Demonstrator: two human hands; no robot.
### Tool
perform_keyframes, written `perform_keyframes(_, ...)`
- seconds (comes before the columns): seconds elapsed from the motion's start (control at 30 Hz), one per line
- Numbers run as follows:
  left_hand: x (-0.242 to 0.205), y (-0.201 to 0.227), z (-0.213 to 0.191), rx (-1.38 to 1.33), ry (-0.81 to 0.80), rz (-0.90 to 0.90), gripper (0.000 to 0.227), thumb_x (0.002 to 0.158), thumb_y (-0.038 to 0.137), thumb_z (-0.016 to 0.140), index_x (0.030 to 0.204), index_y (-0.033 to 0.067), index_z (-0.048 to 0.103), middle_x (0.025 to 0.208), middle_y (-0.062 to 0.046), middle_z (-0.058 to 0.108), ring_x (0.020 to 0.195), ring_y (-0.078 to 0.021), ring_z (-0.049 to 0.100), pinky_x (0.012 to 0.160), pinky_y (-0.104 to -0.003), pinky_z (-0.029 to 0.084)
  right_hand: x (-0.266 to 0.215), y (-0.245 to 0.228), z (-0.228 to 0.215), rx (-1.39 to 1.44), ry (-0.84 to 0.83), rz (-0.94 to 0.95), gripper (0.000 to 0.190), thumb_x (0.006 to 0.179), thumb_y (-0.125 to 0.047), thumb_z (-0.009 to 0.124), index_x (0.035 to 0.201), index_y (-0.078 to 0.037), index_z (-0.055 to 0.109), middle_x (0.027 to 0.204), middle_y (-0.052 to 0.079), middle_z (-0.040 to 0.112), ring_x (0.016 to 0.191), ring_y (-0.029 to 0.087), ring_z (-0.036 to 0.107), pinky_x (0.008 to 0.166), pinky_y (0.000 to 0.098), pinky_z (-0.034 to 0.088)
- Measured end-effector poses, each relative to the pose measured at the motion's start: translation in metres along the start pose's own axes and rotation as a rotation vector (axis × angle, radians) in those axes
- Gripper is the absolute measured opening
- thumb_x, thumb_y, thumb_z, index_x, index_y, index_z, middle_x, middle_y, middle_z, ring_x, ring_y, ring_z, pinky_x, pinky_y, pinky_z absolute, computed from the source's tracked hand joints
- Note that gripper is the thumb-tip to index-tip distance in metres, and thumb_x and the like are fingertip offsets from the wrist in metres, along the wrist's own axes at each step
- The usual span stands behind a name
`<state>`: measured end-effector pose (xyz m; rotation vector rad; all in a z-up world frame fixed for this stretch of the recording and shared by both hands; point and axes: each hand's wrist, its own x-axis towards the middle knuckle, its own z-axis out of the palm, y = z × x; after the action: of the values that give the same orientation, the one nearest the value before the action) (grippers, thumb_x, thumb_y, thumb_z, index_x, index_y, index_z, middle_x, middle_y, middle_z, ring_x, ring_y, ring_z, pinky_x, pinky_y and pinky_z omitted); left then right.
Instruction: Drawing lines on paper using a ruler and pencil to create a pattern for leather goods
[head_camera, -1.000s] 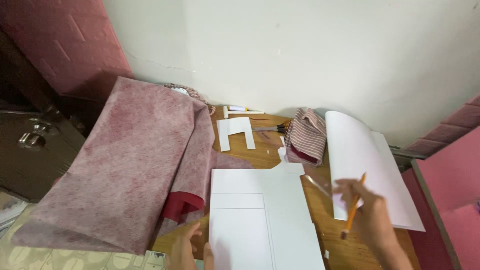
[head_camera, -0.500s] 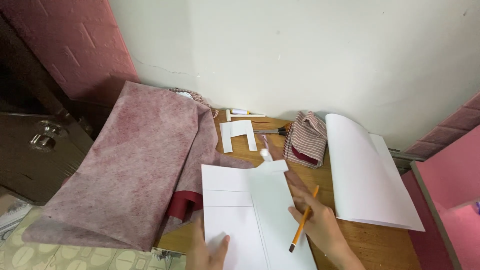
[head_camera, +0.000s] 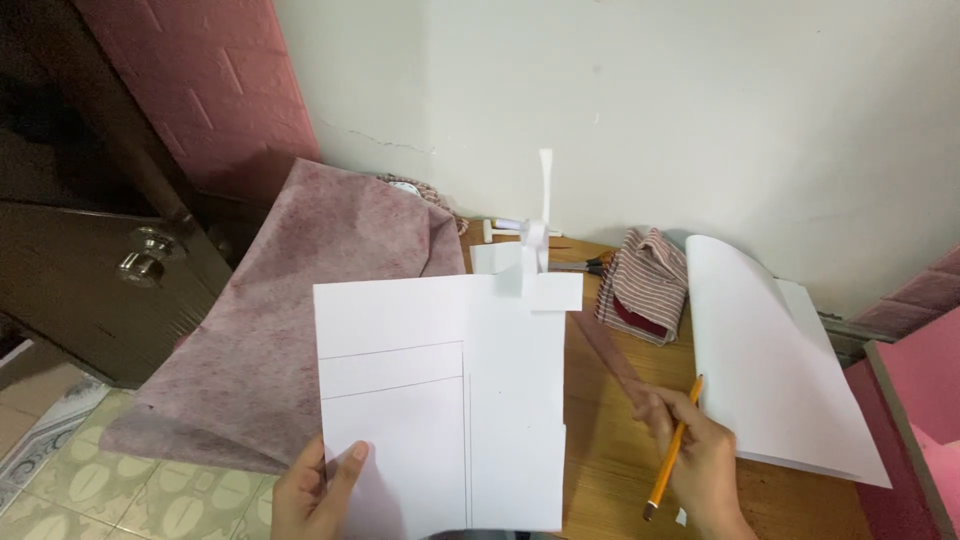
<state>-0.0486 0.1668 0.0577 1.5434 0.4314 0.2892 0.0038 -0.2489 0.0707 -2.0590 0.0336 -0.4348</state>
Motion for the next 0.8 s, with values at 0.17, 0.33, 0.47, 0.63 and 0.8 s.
perform_keyframes(0.17, 0.007, -0.02, -0.002, 0.062, 0.054, 0.123, 0.026, 0.092, 0.018, 0.08, 0.115, 0.0063, 0.087, 0.056, 0.009, 0.03, 0.053, -0.0039, 0.022, 0.049, -0.022, 0.017, -0.003, -0.005, -0.001, -0.06, 0.037, -0.031, 0.031, 0.106, -0.023, 0.061, 0.124, -0.008, 0.081, 0.088, 0.001, 0.084, 0.086, 0.016, 0.087, 0.076, 0.0279, 0.07)
perform_keyframes(0.33, 0.003, -0.001, 0.002, 0.082, 0.075, 0.016, 0.036, 0.093, 0.027, 0.079, 0.122, 0.009, 0.087, 0.051, 0.006, 0.036, 0.052, -0.0061, 0.027, 0.05, -0.022, 0.021, -0.003, -0.007, -0.009, -0.003, -0.002, 0.101, 0.036, 0.105, -0.024, 0.061, 0.127, -0.007, 0.083, 0.097, 0.006, 0.09, 0.083, 0.014, 0.078, 0.085, 0.0268, 0.066)
perform_keyframes(0.47, 0.003, -0.005, 0.002, 0.089, 0.164, 0.077, 0.022, 0.092, 0.028, 0.082, 0.1, 0.0082, 0.084, 0.056, 0.008, 0.022, 0.053, -0.0063, 0.022, 0.049, -0.023, 0.018, -0.003, -0.009, -0.01, 0.0, -0.027, 0.039, 0.043, 0.101, 0.0, 0.045, 0.13, -0.004, 0.077, 0.107, 0.014, 0.089, 0.108, 0.021, 0.085, 0.097, 0.0314, 0.065)
perform_keyframes(0.63, 0.011, -0.014, 0.004, -0.127, 0.144, 0.096, 0.036, 0.097, 0.012, 0.075, 0.13, -0.0021, 0.079, 0.104, -0.011, 0.083, 0.091, -0.0106, 0.065, 0.078, -0.025, 0.051, -0.001, -0.006, -0.005, -0.038, 0.03, 0.013, 0.03, 0.106, -0.007, 0.056, 0.124, -0.006, 0.08, 0.107, 0.005, 0.089, 0.103, 0.015, 0.085, 0.095, 0.0257, 0.065)
perform_keyframes(0.8, 0.003, 0.0, 0.006, 0.011, 0.174, 0.119, 0.029, 0.095, 0.023, 0.077, 0.117, 0.0049, 0.082, 0.076, -0.001, 0.058, 0.072, -0.007, 0.044, 0.063, -0.022, 0.034, 0.005, 0.026, -0.003, -0.325, 0.04, -0.179, 0.04, 0.095, -0.019, 0.076, 0.134, -0.014, 0.074, 0.107, 0.001, 0.086, 0.094, 0.014, 0.076, 0.087, 0.0319, 0.061)
